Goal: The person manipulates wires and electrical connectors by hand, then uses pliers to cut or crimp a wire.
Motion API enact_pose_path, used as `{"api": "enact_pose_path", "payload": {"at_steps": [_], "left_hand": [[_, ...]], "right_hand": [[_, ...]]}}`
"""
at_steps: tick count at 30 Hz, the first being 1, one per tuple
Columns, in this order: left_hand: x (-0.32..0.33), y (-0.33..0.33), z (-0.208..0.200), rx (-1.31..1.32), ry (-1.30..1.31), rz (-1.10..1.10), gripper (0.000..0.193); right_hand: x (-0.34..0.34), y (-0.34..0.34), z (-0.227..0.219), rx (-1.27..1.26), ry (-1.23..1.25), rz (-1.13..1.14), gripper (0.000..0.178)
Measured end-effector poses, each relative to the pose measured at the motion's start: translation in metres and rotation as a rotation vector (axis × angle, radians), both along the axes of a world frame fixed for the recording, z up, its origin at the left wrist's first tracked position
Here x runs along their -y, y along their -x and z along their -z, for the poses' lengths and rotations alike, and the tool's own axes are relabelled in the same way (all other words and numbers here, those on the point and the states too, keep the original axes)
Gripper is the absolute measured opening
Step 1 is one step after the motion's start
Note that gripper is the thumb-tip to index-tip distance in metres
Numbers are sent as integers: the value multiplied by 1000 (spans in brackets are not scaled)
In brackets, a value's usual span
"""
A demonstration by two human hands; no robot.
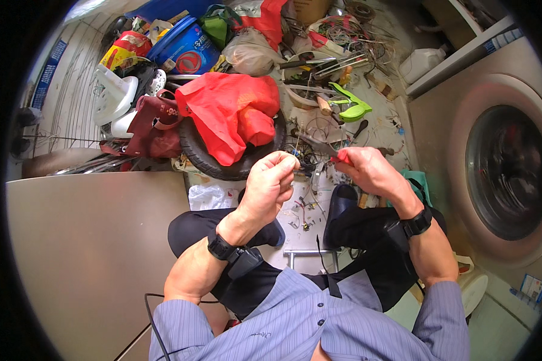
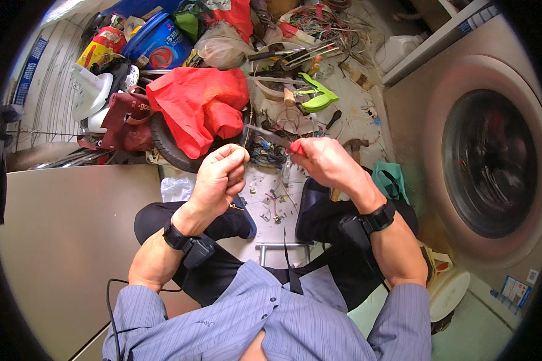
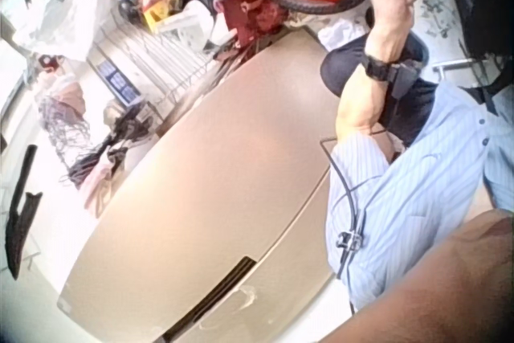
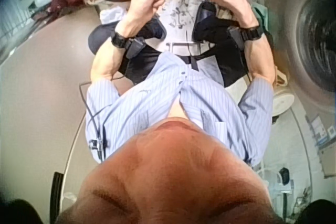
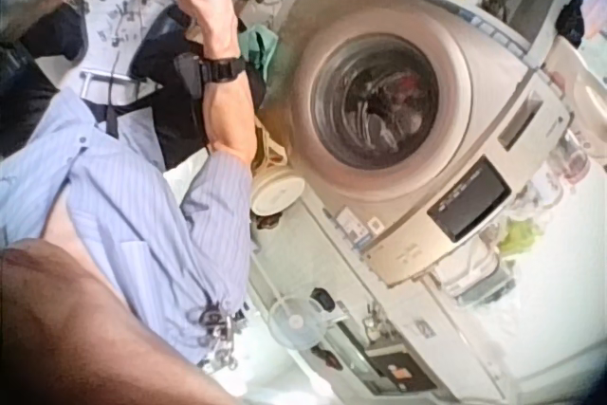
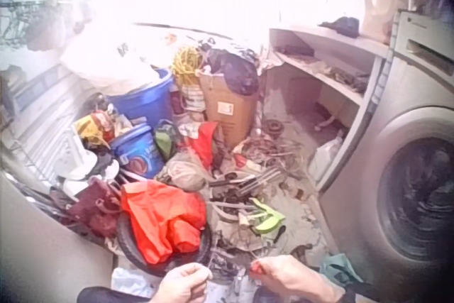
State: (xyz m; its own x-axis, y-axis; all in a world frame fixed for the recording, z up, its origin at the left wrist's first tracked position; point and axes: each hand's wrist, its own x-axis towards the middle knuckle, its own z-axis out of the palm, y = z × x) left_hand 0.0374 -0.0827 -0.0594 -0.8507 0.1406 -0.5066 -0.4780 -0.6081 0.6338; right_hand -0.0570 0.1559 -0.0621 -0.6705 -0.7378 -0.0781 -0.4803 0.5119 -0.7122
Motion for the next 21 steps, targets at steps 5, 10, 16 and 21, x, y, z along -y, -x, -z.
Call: {"api": "enact_pose_path", "payload": {"at_steps": [5, 10, 16, 21], "left_hand": [[1, 1, 5, -6, 16, -13, 16], [-1, 2, 2, -13, 55, -12, 17], [-12, -4, -12, -37, 76, -24, 16], [-9, -2, -4, 8, 63, -28, 17]], "right_hand": [[7, -12, 4, -84, -78, -77, 22], [2, -9, 11, -192, -58, -20, 22], [-9, 16, -3, 14, 8, 141, 14], [-2, 9, 0, 23, -80, 63, 21]]}}
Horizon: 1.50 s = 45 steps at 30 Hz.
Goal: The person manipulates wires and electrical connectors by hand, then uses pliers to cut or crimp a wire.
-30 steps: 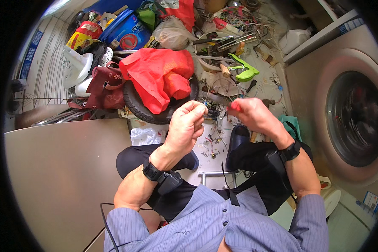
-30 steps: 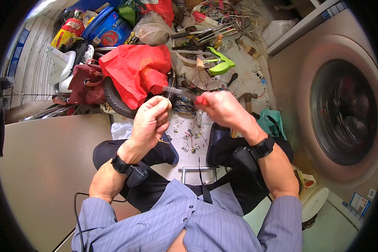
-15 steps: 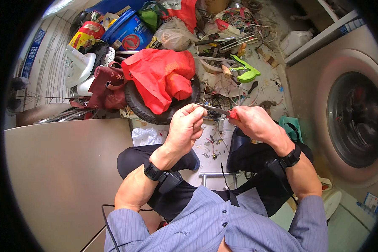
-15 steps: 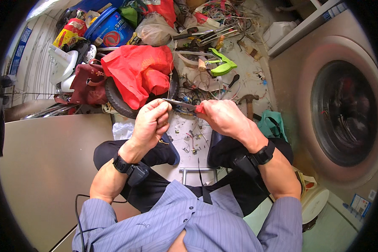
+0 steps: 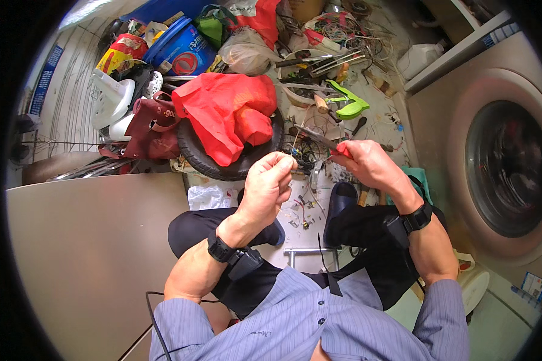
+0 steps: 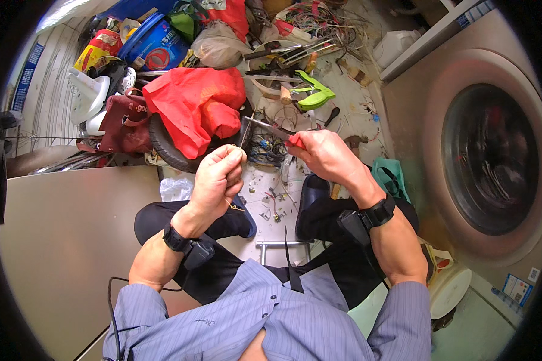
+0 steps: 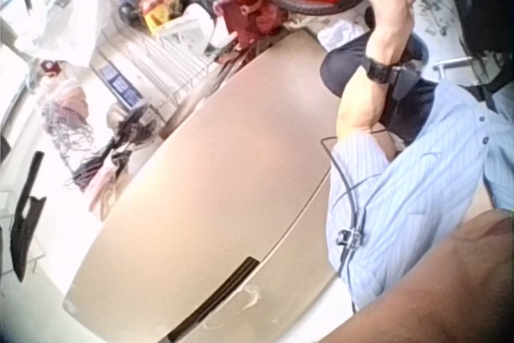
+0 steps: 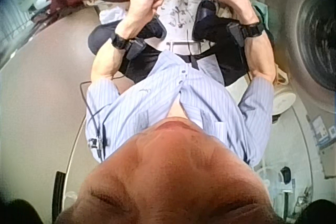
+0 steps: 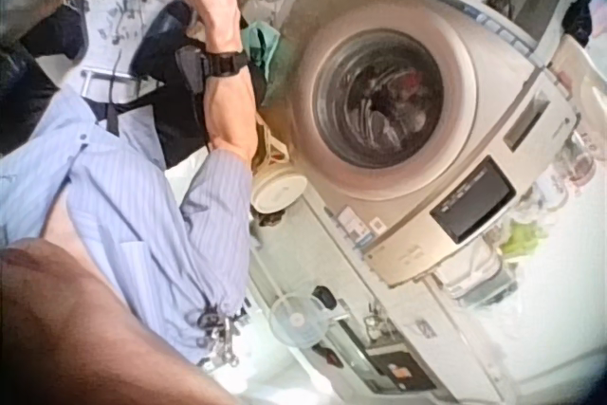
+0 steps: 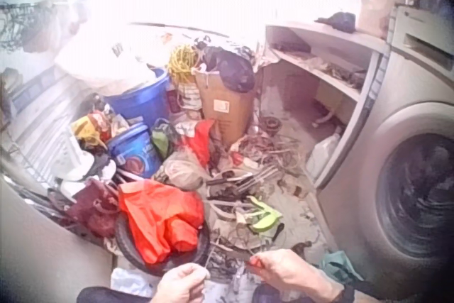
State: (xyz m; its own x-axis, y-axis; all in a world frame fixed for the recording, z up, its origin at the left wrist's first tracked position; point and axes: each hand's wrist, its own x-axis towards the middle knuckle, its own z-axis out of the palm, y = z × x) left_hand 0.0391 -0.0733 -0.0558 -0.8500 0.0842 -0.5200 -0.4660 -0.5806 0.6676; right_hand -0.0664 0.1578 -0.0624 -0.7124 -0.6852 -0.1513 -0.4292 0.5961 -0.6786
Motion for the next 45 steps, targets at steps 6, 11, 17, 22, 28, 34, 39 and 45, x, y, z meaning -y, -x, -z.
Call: {"api": "enact_pose_path", "payload": {"at_steps": [6, 11, 17, 22, 28, 34, 39, 45], "left_hand": [[10, -1, 13, 1, -10, -5, 16], [7, 0, 10, 4, 6, 41, 15], [-5, 1, -2, -82, 79, 60, 14], [-1, -1, 2, -38, 16, 73, 14], [6, 6, -3, 18, -90, -19, 16], [-18, 5, -11, 56, -47, 145, 19], [-32, 5, -18, 48, 74, 239, 16], [-36, 13, -29, 19, 138, 175, 18]], "right_hand": [[7, -13, 13, -130, 26, -180, 21], [5, -14, 9, -238, -17, -118, 19], [-6, 10, 6, -93, 68, 82, 19], [-11, 15, -6, 33, 94, 21, 17], [-17, 10, -22, 373, 296, 281, 18], [21, 1, -45, 694, 598, 569, 21], [18, 3, -37, 764, 742, 555, 18], [6, -3, -32, 916, 834, 665, 15]]}}
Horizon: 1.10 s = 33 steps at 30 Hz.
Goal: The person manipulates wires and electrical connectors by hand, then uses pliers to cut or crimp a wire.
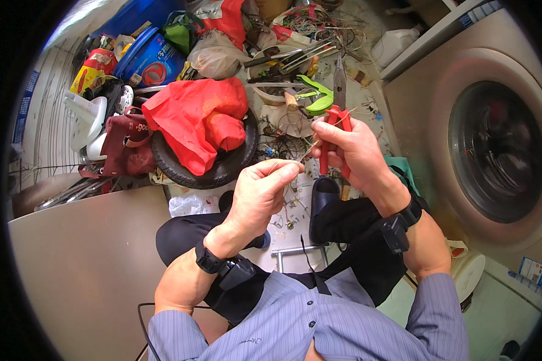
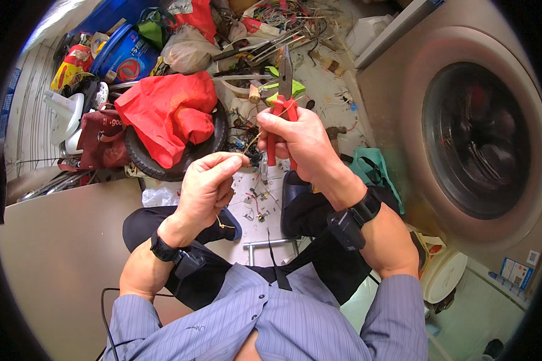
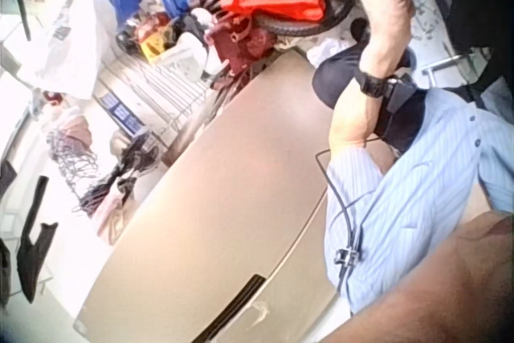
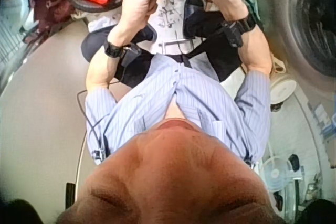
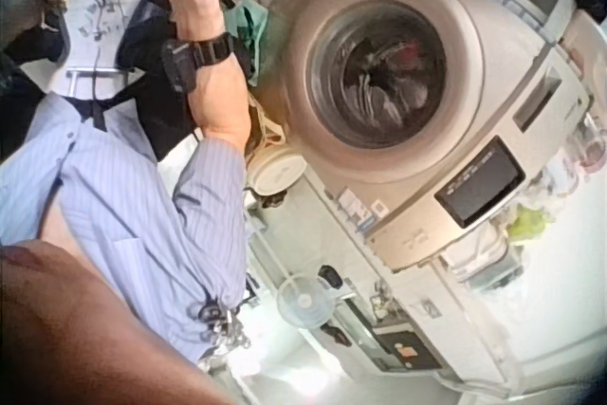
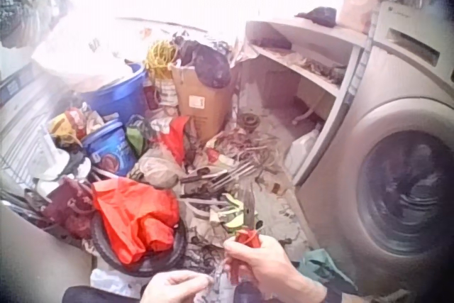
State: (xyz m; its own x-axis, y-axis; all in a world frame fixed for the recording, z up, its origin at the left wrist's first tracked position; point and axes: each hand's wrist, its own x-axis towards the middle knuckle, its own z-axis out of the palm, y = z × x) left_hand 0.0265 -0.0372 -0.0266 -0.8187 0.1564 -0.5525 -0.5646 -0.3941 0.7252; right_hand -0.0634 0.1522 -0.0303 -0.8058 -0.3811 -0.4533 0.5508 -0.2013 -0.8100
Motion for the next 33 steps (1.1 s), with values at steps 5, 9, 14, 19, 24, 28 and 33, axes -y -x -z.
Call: {"api": "enact_pose_path", "payload": {"at_steps": [5, 9, 14, 19, 24, 28, 33], "left_hand": [[-3, 2, -5, 27, -91, -19, 20], [-2, 5, -3, 26, -112, -34, 18], [-2, 6, 2, 4, -84, -55, 13], [0, 9, 0, 21, -79, -48, 13], [0, 10, 1, 45, -98, -31, 15], [2, 9, 3, 28, -85, -47, 15], [1, 10, 3, 32, -44, -84, 15]], "right_hand": [[1, -4, 2, 79, 24, -10, 17], [3, -6, -1, 77, -2, 8, 18], [1, -7, -7, 80, -24, 19, 18], [-3, -5, -6, 2, -48, -28, 19], [-2, -6, -5, 5, -60, 2, 18], [-1, -7, -5, -16, -81, -16, 17], [1, -9, -7, -19, -68, -35, 18]]}}
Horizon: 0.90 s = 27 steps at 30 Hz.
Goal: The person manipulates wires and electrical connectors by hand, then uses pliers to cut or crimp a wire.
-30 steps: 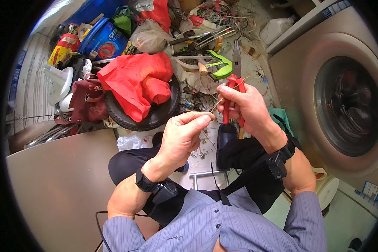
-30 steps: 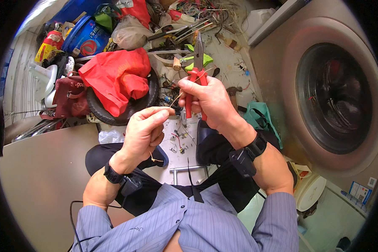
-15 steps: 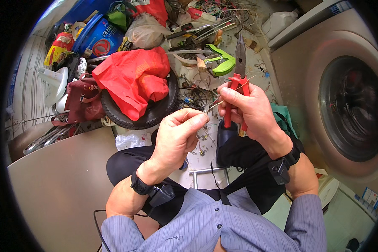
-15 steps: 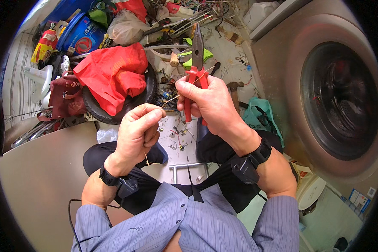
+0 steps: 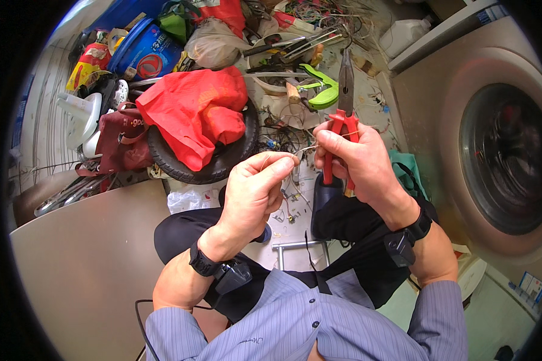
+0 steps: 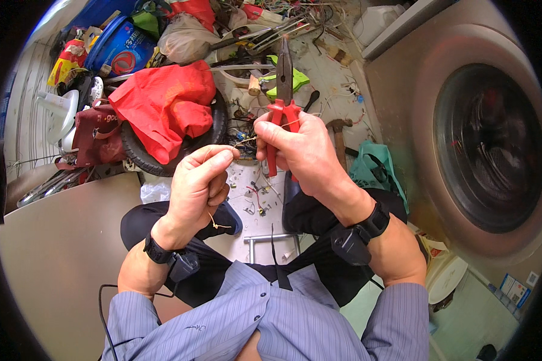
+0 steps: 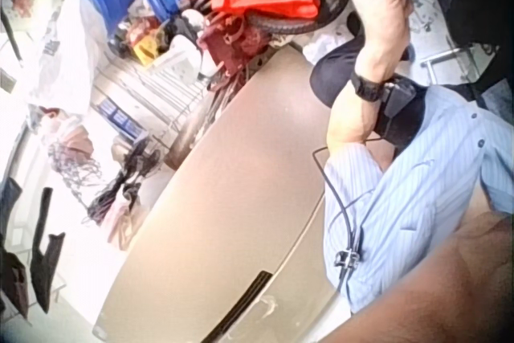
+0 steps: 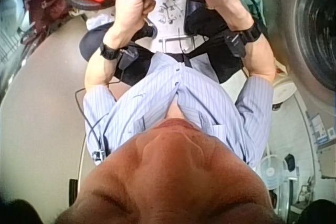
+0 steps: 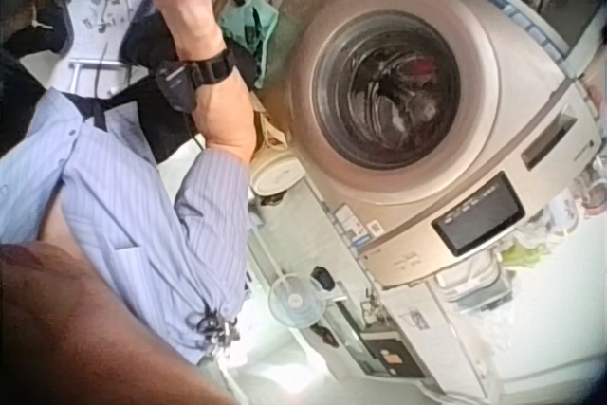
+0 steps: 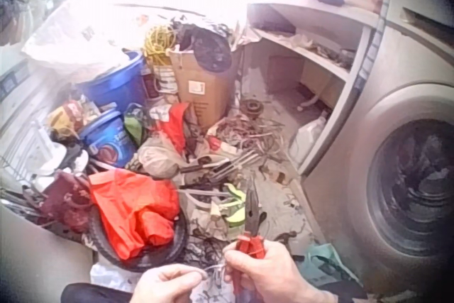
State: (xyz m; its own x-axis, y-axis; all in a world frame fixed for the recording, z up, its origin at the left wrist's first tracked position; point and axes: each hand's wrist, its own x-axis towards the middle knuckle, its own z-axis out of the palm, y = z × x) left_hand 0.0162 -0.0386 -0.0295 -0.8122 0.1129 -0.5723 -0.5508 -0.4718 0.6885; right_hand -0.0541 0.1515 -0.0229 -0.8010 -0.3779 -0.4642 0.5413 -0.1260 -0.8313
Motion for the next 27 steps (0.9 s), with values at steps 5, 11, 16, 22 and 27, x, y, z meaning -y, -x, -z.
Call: {"api": "enact_pose_path", "payload": {"at_steps": [5, 11, 16, 22, 27], "left_hand": [[-1, 1, 3, 19, 31, -45, 15], [-5, 2, 1, 13, 33, -88, 22], [-5, 5, 2, -16, -7, -126, 19], [-6, 5, 5, -49, -7, -94, 16], [-6, 7, 3, -55, -70, -53, 19]], "right_hand": [[4, -4, 3, 16, 55, 14, 20], [8, -9, -2, -39, -10, -54, 15], [13, -16, 2, -86, -34, -88, 13], [15, -21, 6, -85, -21, -83, 14], [16, -24, 8, -113, -13, -39, 17]]}}
